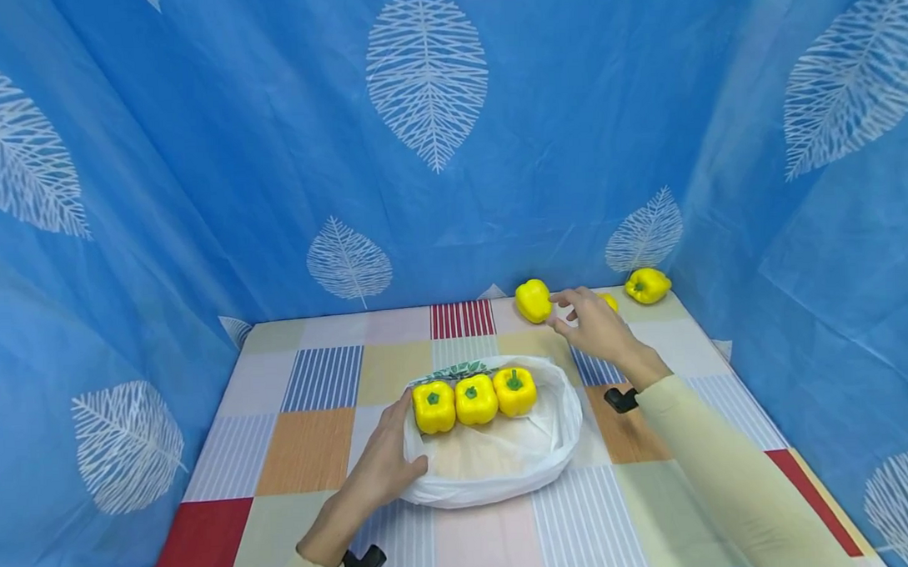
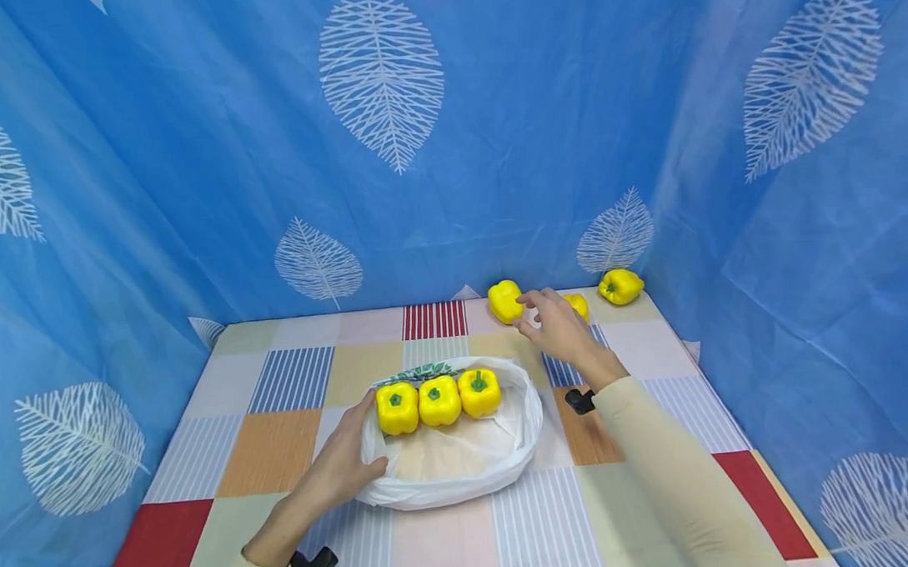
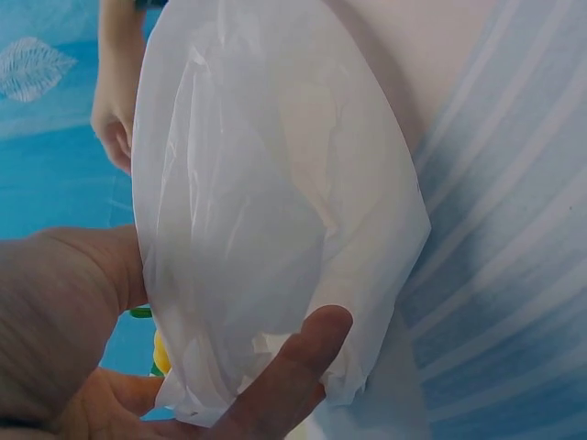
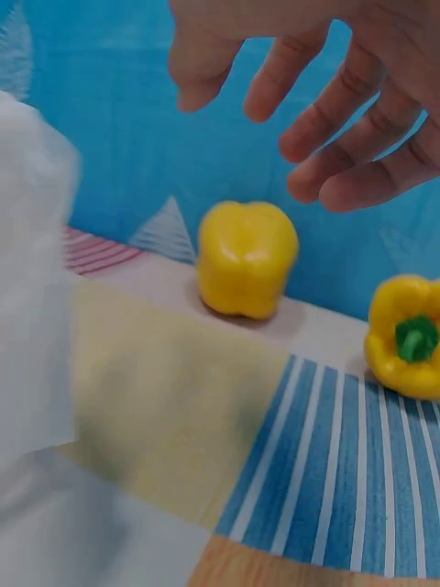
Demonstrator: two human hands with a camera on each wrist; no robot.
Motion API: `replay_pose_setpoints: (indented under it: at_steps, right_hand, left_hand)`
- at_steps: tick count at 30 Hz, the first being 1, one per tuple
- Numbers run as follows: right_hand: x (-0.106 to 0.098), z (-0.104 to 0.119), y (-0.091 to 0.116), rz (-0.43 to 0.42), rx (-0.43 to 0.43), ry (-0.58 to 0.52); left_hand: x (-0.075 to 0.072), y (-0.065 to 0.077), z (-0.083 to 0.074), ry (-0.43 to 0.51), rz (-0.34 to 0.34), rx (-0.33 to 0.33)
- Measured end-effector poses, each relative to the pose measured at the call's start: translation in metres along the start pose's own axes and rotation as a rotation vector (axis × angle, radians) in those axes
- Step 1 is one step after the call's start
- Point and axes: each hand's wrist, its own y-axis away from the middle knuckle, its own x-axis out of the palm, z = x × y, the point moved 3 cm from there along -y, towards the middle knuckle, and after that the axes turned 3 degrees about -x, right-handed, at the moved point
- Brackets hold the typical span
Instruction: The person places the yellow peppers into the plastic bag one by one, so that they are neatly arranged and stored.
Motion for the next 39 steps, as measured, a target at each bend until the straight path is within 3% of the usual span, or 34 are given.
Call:
replay_pose_setpoints:
  at_steps: [6,14,21,26,39]
  right_hand:
    - [0.003,-0.020,-0.031,0.063,0.064,0.006]
    - [0.023,-0.035,-0.055,0.139,0.068,-0.061]
    - [0.039,-0.035,-0.065,0.198,0.032,0.000]
    - [0.048,-0.040,-0.066,0.243,0.056,0.009]
    - [0.053,-0.036,-0.080,0.232,0.084,0.076]
  left_hand:
    - [-0.004,-0.006,-0.002,0.001,0.002,0.016]
    - [-0.002,-0.006,0.001,0.024,0.017,0.009]
    - [0.002,-0.003,0.001,0.034,0.027,-0.001]
    - [0.004,-0.001,0.002,0.032,0.036,-0.013]
    - [0.001,-0.004,0.006,0.028,0.032,-0.030]
